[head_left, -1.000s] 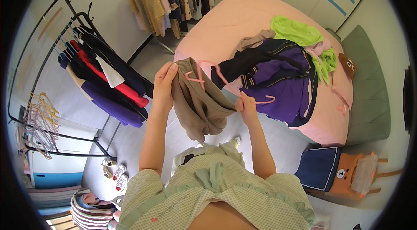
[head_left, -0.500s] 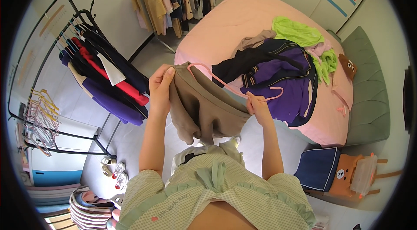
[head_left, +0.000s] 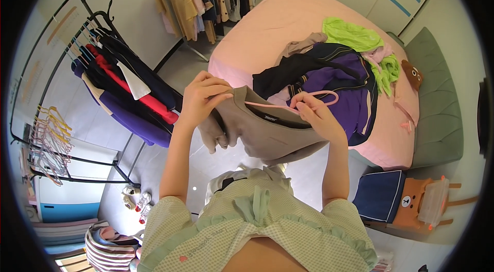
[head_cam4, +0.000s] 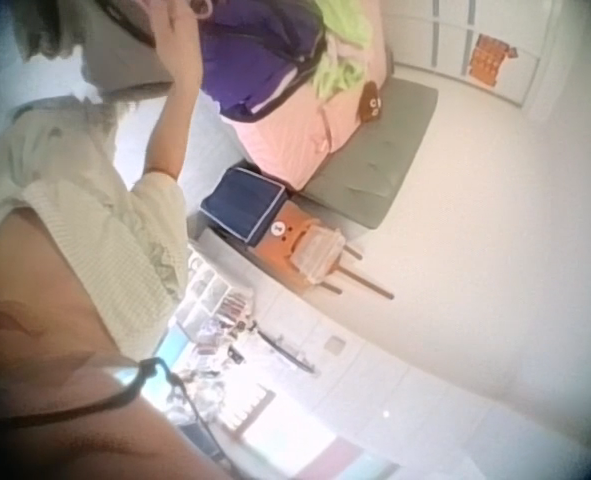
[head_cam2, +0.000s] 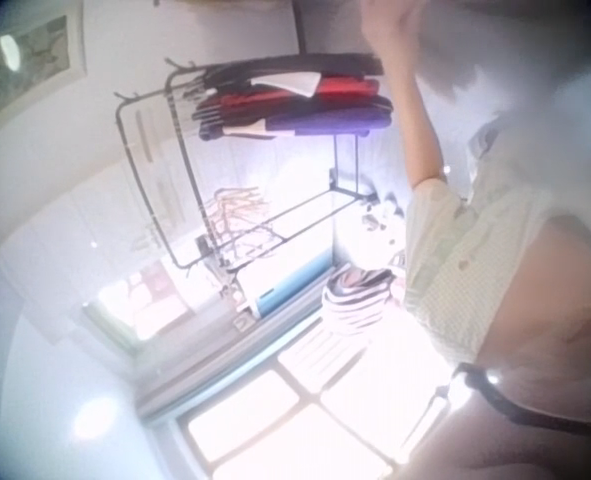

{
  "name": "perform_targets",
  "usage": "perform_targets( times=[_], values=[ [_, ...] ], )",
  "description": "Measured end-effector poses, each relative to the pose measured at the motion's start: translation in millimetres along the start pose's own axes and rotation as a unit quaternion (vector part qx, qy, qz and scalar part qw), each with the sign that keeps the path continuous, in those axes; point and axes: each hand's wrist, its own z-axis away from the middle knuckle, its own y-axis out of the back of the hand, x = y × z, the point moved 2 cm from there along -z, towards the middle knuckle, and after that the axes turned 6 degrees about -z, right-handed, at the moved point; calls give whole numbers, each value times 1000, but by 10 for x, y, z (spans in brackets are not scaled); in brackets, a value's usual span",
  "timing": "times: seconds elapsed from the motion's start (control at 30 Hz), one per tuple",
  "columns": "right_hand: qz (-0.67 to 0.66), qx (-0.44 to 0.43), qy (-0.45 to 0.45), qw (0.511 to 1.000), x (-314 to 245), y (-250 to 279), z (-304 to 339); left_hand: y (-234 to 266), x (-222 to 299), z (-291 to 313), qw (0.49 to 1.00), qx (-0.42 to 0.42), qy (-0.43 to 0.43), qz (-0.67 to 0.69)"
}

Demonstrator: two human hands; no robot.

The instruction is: The person hangs clothes on a rack using hangers. They take hangers from the rack, place them inside different shirts and jackets, and then hang the garments back on the rack.

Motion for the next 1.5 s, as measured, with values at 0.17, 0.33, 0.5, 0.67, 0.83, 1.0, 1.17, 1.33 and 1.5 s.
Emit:
perform_targets(
  times=[0.17, 0.33, 0.5, 0.67, 0.83, 1.0, 1.17, 1.33, 1.5],
  values=[
    [189, 20, 153, 970, -186, -168, -300, -135, -25, 56, 999, -23, 10, 43],
    [149, -6, 114, 982, -172, -100, -567, -330, -16, 47, 999, -3, 18, 48],
    [-28, -126, 65, 989, -178, 73, -625, -342, -190, 253, 996, -28, 73, 53],
    [-81, -158, 32, 984, -240, 218, -760, -378, -244, 336, 988, -15, 142, 50],
    [-79, -198, 45, 976, -262, 371, -994, -294, -203, 358, 990, 55, 104, -78],
    [-59, -217, 39, 974, -223, 454, -1220, -253, -146, 277, 985, 56, 145, -80],
    [-95, -232, 77, 965, -189, 380, -1411, -466, 10, -42, 978, 10, 198, -67],
    [-36, -282, 49, 958, -264, 511, -1465, -567, 1, 15, 966, 50, 225, -117],
    [144, -252, 146, 946, 33, 825, -1566, -505, 47, 108, 948, 132, 268, -111]
  ],
)
